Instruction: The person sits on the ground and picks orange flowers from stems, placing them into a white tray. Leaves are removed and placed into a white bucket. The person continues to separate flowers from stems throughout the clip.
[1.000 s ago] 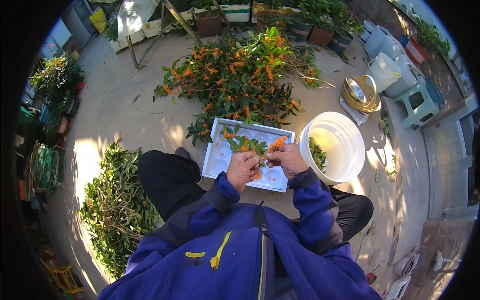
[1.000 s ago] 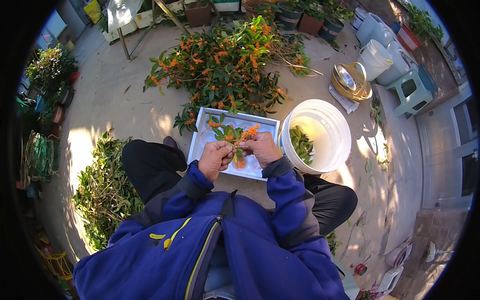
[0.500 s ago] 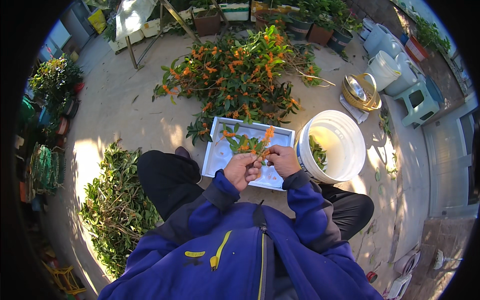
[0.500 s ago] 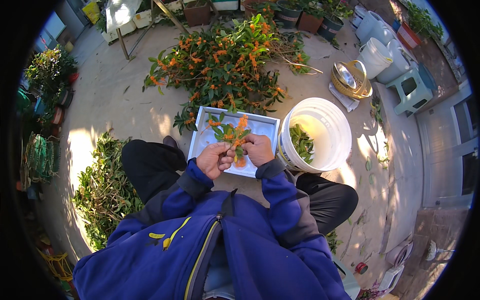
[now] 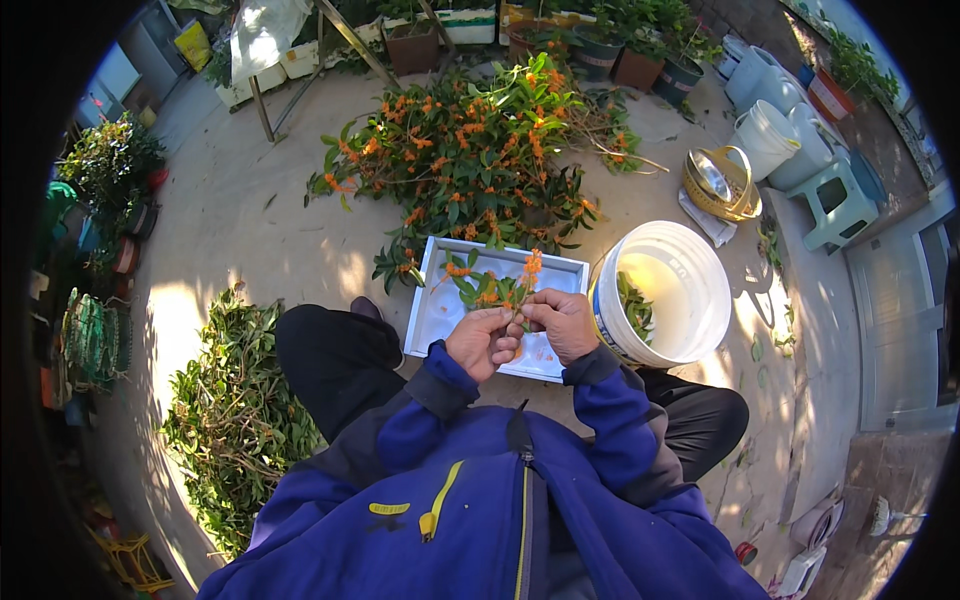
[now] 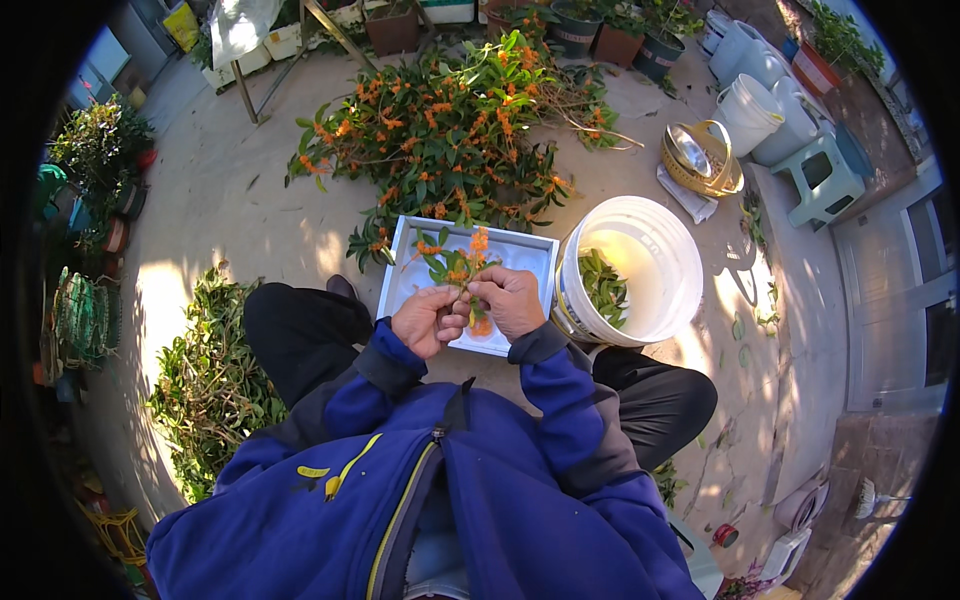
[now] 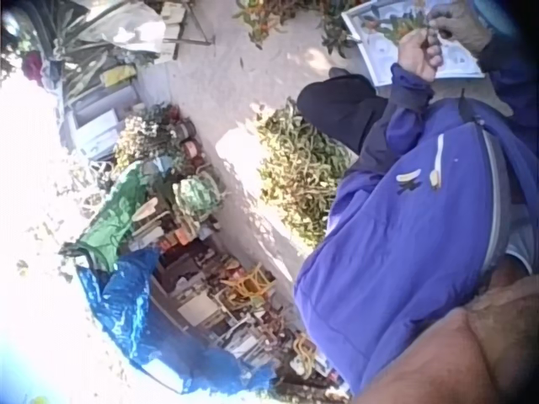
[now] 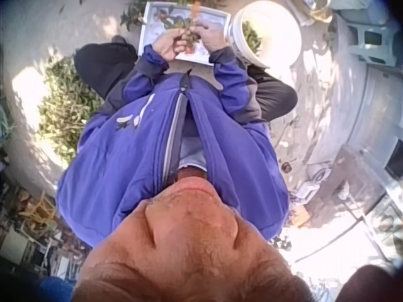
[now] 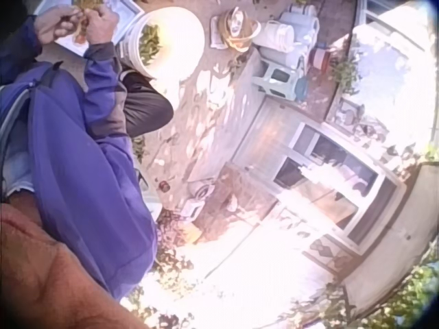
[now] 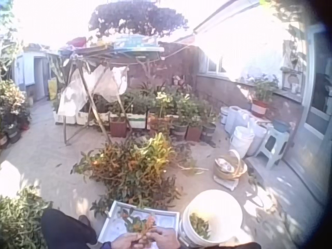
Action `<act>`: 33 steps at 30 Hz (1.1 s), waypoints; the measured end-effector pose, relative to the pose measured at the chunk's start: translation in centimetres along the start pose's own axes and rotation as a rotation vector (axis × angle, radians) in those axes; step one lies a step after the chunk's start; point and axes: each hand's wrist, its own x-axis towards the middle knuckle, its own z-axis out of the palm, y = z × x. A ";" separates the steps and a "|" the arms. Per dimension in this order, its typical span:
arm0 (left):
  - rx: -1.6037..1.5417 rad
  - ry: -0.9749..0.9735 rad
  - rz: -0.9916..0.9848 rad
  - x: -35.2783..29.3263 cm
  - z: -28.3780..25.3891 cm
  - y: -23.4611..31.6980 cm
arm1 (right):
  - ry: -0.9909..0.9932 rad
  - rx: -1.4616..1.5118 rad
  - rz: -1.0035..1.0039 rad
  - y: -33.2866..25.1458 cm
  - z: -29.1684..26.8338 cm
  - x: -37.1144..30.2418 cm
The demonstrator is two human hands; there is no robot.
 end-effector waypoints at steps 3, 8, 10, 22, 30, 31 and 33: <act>0.013 -0.009 -0.005 0.0 -0.1 0.0 | 0.016 -0.095 -0.016 -0.2 -0.4 0.2; 0.130 0.020 0.086 0.0 -0.1 -0.4 | 0.153 0.107 -0.005 -1.7 0.6 0.4; 0.242 0.041 0.134 0.0 0.2 -0.6 | 0.152 0.090 0.000 -1.9 0.3 0.6; 0.757 0.260 0.565 0.2 1.8 -1.9 | 0.170 0.185 0.029 -0.1 -0.3 0.9; 0.465 0.166 0.315 -0.7 1.7 -0.7 | 0.182 0.264 0.034 1.5 -0.8 1.1; 0.420 0.147 0.286 -0.7 1.5 -0.6 | 0.188 0.265 0.055 1.6 -1.0 1.2; 0.374 0.123 0.240 -0.8 1.4 -0.4 | 0.201 0.267 0.097 1.9 -1.6 1.4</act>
